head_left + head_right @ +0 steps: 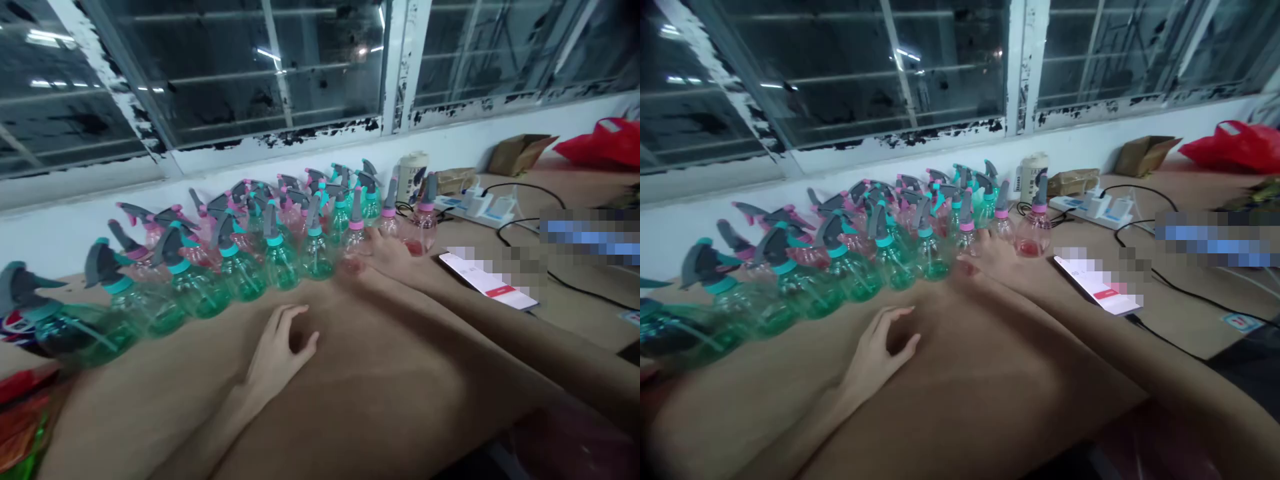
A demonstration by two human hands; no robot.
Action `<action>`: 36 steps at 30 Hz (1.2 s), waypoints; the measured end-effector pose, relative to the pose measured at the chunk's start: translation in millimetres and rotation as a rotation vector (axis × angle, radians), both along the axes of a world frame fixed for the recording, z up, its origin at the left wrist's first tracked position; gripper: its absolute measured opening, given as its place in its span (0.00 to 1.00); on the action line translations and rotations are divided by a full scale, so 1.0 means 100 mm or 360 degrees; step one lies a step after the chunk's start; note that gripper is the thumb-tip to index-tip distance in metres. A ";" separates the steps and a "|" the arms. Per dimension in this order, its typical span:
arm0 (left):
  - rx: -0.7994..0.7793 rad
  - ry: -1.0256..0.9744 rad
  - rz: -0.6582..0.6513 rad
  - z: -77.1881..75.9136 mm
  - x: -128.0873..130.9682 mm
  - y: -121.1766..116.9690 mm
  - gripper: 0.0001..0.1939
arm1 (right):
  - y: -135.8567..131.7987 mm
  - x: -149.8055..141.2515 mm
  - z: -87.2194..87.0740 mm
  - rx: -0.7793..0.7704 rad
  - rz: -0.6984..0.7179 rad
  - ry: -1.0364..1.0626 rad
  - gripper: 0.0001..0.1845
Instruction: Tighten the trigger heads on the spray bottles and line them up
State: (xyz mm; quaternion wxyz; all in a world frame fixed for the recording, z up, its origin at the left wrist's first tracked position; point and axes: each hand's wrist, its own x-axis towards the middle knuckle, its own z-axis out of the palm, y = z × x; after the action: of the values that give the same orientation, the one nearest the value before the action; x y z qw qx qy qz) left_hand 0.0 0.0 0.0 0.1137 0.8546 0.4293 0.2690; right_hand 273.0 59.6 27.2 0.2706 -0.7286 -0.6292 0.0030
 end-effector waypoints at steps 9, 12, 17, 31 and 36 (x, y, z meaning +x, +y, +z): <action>-0.0043 0.0067 -0.0032 -0.02 0.02 0.02 0.12 | -0.25 0.07 -0.01 0.0249 0.0049 0.0192 0.32; -0.0049 0.0052 -0.0027 -0.01 0.02 0.01 0.12 | -0.38 0.32 -0.06 0.0345 0.0112 0.0267 0.21; -0.0011 0.0023 -0.0019 -0.02 0.03 0.00 0.11 | -0.24 0.75 -0.15 0.0620 -0.0154 0.0184 0.28; -0.0118 -0.0250 0.0075 0.02 0.02 -0.01 0.08 | 0.16 0.70 -0.11 0.0383 -0.0145 0.0145 0.32; -0.0327 -0.0388 0.0057 0.01 0.02 -0.02 0.08 | -0.29 0.62 -0.16 0.0412 -0.0185 -0.0069 0.34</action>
State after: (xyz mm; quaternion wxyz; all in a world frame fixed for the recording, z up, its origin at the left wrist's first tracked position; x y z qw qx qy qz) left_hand 2.3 -2.1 0.8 0.2470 0.7916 0.4528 0.3276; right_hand 335.1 30.7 11.3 0.3485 -0.7227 -0.5867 -0.1095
